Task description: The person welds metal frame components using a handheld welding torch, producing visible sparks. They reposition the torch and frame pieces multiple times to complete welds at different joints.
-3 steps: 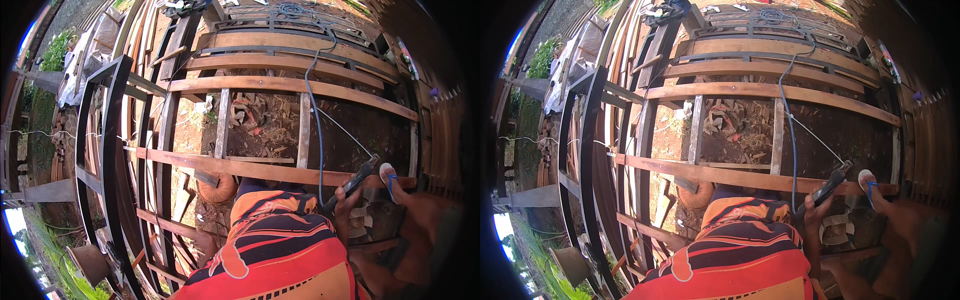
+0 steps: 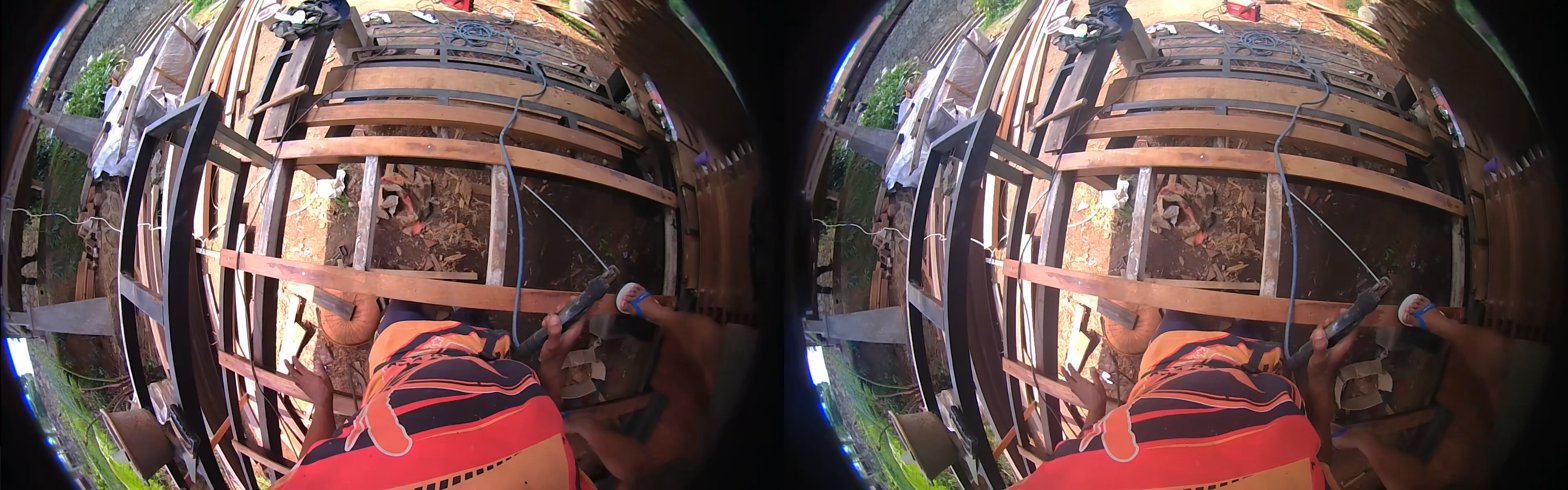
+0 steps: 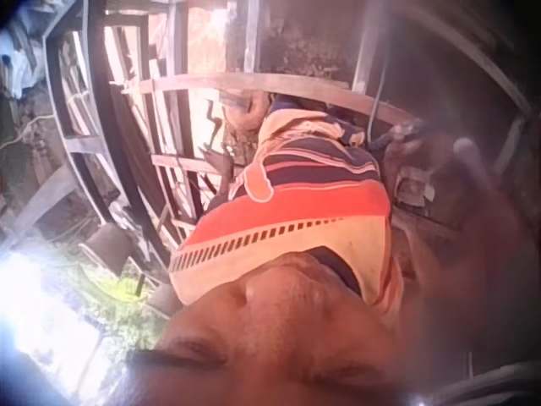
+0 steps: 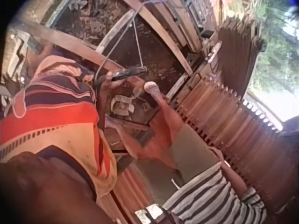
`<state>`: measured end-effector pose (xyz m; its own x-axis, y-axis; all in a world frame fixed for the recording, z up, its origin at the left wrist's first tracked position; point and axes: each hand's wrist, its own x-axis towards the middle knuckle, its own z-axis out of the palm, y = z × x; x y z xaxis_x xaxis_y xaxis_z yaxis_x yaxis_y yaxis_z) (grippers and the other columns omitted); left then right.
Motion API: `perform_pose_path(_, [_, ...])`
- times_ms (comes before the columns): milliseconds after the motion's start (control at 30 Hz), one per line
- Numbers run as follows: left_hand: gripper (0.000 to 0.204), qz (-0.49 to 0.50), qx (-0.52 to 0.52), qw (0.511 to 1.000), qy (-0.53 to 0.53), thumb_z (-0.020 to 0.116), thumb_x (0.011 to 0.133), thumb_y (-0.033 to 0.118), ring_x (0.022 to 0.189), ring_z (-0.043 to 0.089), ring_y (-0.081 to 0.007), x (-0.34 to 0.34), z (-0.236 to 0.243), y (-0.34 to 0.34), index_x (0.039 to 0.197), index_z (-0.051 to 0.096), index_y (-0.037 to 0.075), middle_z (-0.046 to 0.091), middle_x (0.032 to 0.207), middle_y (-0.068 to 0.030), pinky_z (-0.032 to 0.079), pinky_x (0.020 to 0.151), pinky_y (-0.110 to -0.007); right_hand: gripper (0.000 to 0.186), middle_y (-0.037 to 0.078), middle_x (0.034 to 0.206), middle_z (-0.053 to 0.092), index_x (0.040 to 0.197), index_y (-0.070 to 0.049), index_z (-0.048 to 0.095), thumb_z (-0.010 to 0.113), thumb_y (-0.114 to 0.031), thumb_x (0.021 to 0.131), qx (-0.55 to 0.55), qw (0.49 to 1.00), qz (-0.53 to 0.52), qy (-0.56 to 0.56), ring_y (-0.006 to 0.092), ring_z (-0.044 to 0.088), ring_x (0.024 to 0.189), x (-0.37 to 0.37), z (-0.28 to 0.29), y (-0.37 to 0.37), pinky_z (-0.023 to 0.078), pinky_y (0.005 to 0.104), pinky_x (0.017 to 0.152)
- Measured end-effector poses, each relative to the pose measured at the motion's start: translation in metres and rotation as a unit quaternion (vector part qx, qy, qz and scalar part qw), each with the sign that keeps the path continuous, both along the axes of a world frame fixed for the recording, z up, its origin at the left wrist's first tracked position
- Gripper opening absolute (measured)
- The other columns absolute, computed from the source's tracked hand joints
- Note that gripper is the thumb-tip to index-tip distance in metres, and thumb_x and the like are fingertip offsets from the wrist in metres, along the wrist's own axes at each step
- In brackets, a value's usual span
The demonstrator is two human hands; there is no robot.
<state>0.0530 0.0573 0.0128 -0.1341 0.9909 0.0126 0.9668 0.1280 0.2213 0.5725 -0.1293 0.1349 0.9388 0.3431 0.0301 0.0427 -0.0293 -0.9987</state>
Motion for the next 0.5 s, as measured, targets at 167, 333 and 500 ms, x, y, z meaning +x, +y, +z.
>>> perform_pose_path(167, [0.035,-0.257,0.031,0.944,-0.203,0.069,0.095,0.014,0.132,0.051,-0.0429,0.035,0.040,0.104,0.125,0.063,-0.002,0.053,0.144,-0.0262,0.043,0.110,-0.049,0.067,0.007,0.106,0.052,0.144,0.000,0.039,0.069,-0.029,0.091,0.038,0.996,-0.084,-0.013,0.0151,0.055,0.083,-0.042,0.001,0.038,0.050,0.0312,0.071])
perform_pose_path(333, [0.025,-0.364,-0.109,0.855,-0.354,0.071,0.096,0.014,0.090,0.071,-0.0318,0.083,0.103,0.170,0.080,0.064,-0.004,0.073,0.099,-0.0183,0.054,0.079,-0.039,0.064,0.005,0.103,0.052,0.141,-0.001,0.040,0.070,-0.032,0.094,0.123,0.956,-0.262,0.054,0.0158,0.054,0.083,-0.106,0.008,0.045,0.049,0.0318,0.070])
perform_pose_path(500, [0.031,-0.416,-0.354,0.773,-0.323,0.072,0.097,0.024,0.085,0.070,-0.0293,0.078,0.178,0.206,0.085,0.069,-0.005,0.073,0.099,-0.0182,0.053,0.075,-0.038,0.079,0.016,0.117,0.059,0.144,0.004,0.040,0.078,-0.037,0.088,-0.244,0.872,-0.359,-0.226,0.0306,0.061,0.105,-0.150,0.023,-0.007,0.052,0.0410,0.090])
